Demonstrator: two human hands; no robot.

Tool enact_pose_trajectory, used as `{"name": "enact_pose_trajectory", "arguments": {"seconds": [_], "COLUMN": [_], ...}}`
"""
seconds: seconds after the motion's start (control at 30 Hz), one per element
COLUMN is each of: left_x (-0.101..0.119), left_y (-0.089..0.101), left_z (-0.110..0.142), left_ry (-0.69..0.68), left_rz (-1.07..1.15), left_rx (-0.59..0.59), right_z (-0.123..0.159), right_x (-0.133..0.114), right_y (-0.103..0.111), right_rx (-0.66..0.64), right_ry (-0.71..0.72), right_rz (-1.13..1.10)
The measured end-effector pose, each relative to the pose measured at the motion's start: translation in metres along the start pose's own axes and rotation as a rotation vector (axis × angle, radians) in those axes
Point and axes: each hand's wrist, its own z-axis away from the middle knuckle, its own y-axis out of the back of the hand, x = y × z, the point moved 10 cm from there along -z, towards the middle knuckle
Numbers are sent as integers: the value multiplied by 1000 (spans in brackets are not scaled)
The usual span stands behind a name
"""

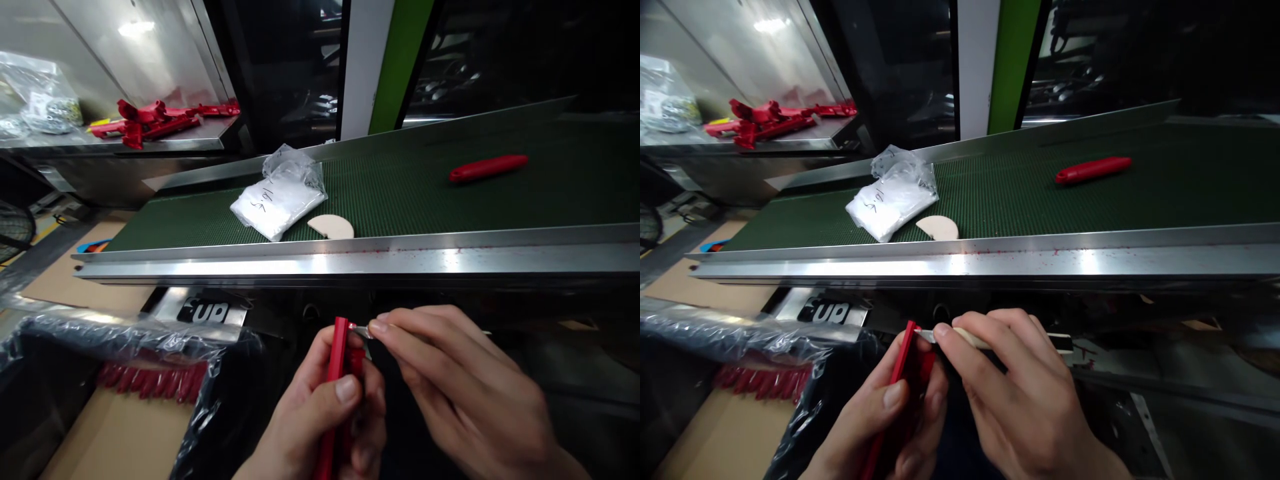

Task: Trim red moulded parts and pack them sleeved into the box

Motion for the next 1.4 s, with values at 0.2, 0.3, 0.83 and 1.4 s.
{"name": "enact_pose_trajectory", "arguments": {"seconds": [0.2,0.3,0.83,1.4], "left_x": [-4,-8,-14,-20], "left_y": [-5,-1,-1,1], "left_z": [5,3,-3,2], "left_ry": [48,54,-55,47], "left_rz": [19,43,233,262], "left_rx": [-97,-105,-245,-52], "right_z": [4,6,8,17], "right_x": [17,17,-2,1], "right_y": [11,6,-2,-6], "right_rx": [89,19,-26,-35], "right_ry": [-97,-96,61,56], "right_rz": [71,11,106,151]}}
